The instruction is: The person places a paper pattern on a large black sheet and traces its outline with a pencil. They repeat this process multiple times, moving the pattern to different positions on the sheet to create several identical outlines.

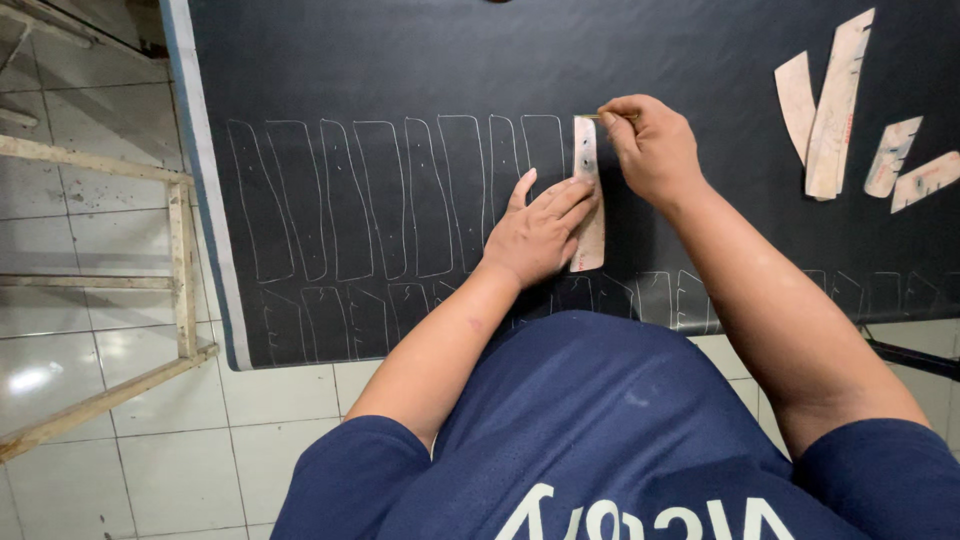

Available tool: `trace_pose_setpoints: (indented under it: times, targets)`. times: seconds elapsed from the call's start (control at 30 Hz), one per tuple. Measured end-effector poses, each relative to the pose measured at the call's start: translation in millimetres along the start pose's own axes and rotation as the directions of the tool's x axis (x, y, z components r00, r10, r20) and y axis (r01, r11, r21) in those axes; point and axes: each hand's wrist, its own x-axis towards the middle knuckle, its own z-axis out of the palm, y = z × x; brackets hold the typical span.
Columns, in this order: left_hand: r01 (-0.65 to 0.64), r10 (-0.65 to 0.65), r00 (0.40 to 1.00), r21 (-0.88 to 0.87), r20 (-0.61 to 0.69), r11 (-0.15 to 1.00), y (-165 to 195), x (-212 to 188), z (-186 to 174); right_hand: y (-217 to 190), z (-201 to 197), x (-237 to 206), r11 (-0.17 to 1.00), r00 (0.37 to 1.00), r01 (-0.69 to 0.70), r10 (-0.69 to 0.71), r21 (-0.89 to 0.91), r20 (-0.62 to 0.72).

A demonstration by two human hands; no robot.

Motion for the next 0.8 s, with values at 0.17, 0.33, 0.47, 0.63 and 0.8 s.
trace_pose_setpoints:
  times: [0.17,0.33,0.47,0.63,0.8]
  targets:
    - [0.005,-0.005,1.0,-0.012,-0.002,1.0,0.1,1.4,0.2,-6.1,-7.6,-3.7,1.0,1.0,-0.011,0.011,-0.003,-0.023]
    - [-0.002,0.002,1.0,-0.02,-0.016,1.0,0.1,0.5,0.6,-7.4,-6.8,-13.5,0.999,0.999,-0.027,0.026,0.02,0.039]
    - [-0.004,0.002,0.999,-0.025,-0.05,1.0,0.6,-0.1,1.9,-7.1,-3.1,-19.8,0.999,1.0,0.015,-0.016,-0.044,-0.014]
    - [-0.018,0.015,0.996,-0.03,-0.087,0.999,0.3,0.3,2.9,-6.8,-4.4,-24.1,0.981,0.99,0.143,-0.14,-0.132,0.026]
    - [-0.008,0.007,0.998,-0.02,-0.064,1.0,1.1,1.7,3.2,-7.4,-8.7,-29.3,0.995,0.998,0.066,-0.065,-0.081,0.008]
